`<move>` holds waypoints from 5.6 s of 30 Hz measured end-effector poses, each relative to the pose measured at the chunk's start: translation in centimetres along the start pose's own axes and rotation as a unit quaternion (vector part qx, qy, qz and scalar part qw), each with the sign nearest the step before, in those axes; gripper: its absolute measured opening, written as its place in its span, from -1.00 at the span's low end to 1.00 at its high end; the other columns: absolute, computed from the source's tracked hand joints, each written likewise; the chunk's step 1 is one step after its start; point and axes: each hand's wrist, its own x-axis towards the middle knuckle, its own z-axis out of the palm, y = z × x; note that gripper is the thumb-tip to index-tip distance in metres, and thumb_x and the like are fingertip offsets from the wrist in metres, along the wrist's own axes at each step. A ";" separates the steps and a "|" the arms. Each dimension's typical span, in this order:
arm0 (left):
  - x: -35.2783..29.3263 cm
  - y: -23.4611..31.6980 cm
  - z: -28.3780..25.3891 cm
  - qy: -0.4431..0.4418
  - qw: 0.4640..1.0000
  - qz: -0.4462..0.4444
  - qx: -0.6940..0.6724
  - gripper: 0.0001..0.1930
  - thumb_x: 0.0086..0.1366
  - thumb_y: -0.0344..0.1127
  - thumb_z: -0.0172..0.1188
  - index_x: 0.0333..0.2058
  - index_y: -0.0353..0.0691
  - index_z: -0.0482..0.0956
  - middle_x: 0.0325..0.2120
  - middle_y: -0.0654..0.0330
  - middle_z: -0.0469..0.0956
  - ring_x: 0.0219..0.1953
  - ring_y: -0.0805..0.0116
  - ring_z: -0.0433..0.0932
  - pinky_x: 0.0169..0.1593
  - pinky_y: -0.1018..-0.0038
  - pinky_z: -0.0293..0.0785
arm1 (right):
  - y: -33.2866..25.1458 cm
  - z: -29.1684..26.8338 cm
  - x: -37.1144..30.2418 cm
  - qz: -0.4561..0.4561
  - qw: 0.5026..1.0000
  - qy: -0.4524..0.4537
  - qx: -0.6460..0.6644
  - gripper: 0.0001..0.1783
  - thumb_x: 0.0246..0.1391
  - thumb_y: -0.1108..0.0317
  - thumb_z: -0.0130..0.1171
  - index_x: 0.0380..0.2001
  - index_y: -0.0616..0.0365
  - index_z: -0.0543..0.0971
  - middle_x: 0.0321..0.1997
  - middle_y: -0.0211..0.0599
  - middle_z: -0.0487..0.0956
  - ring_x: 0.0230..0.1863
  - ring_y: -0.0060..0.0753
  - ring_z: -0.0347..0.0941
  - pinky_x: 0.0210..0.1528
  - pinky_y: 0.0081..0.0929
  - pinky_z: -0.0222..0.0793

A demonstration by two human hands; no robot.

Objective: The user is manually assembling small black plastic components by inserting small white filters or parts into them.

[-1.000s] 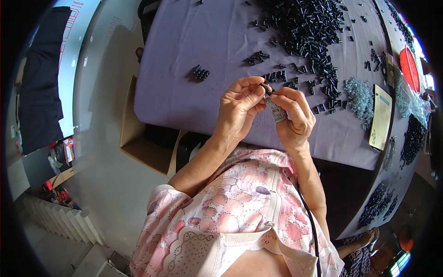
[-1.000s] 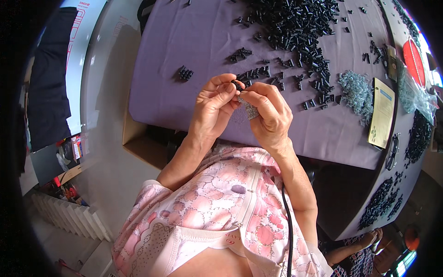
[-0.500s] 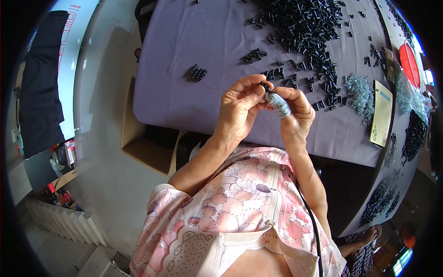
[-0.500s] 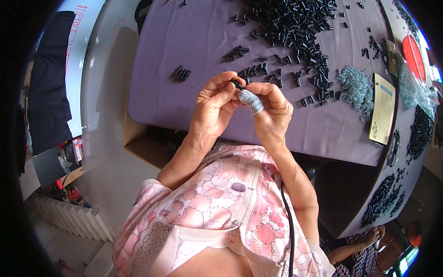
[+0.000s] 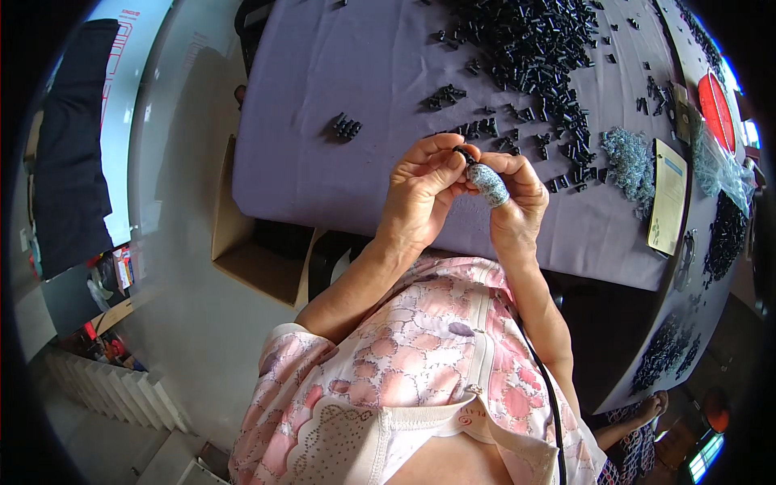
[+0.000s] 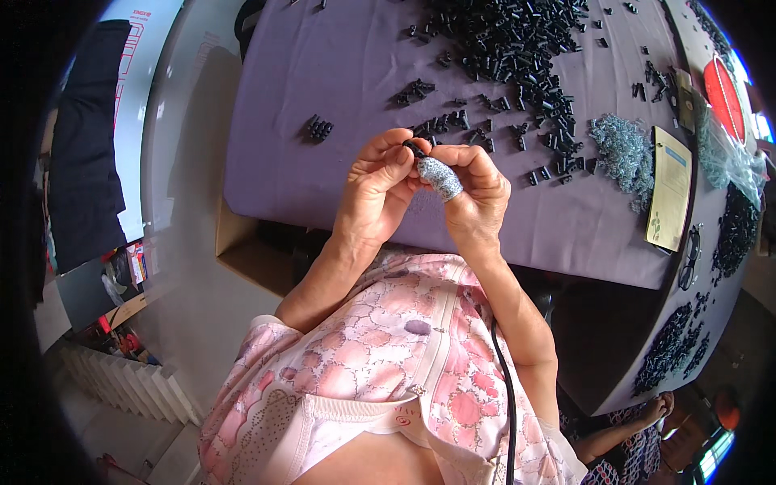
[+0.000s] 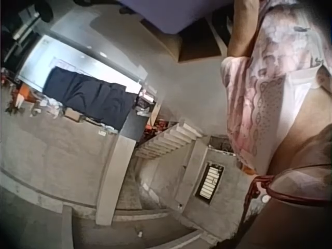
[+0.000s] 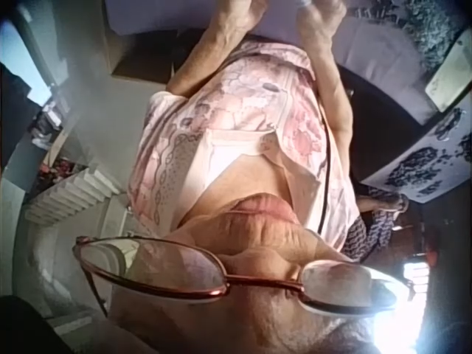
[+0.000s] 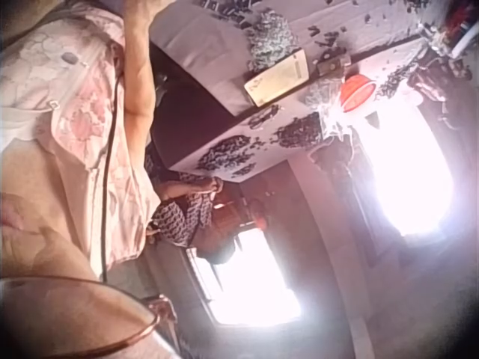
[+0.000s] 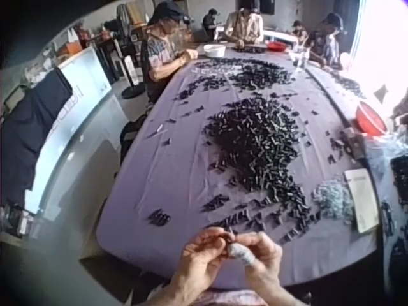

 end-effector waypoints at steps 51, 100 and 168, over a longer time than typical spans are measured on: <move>-0.6 1.2 0.6 0.008 0.997 -0.081 0.002 -0.61 0.13 -0.60 0.15 -0.05 -0.30 0.34 -0.35 0.11 0.54 -0.27 0.37 0.54 -0.12 0.53 0.48 | -2.0 -1.2 1.9 -0.049 0.939 -0.213 -0.264 -0.58 -0.21 0.42 0.35 -0.19 0.25 0.53 -0.19 -0.35 0.47 -0.19 -0.56 0.36 -0.16 -0.67 0.26; 0.3 2.8 -2.1 0.109 0.939 0.006 0.326 -0.88 0.20 -0.48 0.15 -0.27 -0.24 0.51 -0.46 0.22 0.52 -0.59 0.66 0.33 -0.54 0.73 0.26 | -6.6 -20.7 -0.4 -0.127 0.757 0.197 -0.610 -0.74 -0.19 0.66 0.13 -0.37 0.13 0.54 -0.39 -0.20 0.51 -0.36 -0.17 0.50 -0.35 -0.38 0.41; 5.0 2.1 0.1 0.047 0.940 0.011 0.337 -0.84 0.32 -0.29 0.04 -0.30 -0.25 0.50 -0.54 0.32 0.41 -0.62 0.72 0.22 -0.58 0.75 0.17 | -3.2 -11.6 0.1 -0.124 0.906 0.136 -0.382 -0.63 -0.12 0.79 -0.16 -0.27 0.20 0.47 -0.30 -0.43 0.43 -0.26 -0.58 0.34 -0.15 -0.67 0.28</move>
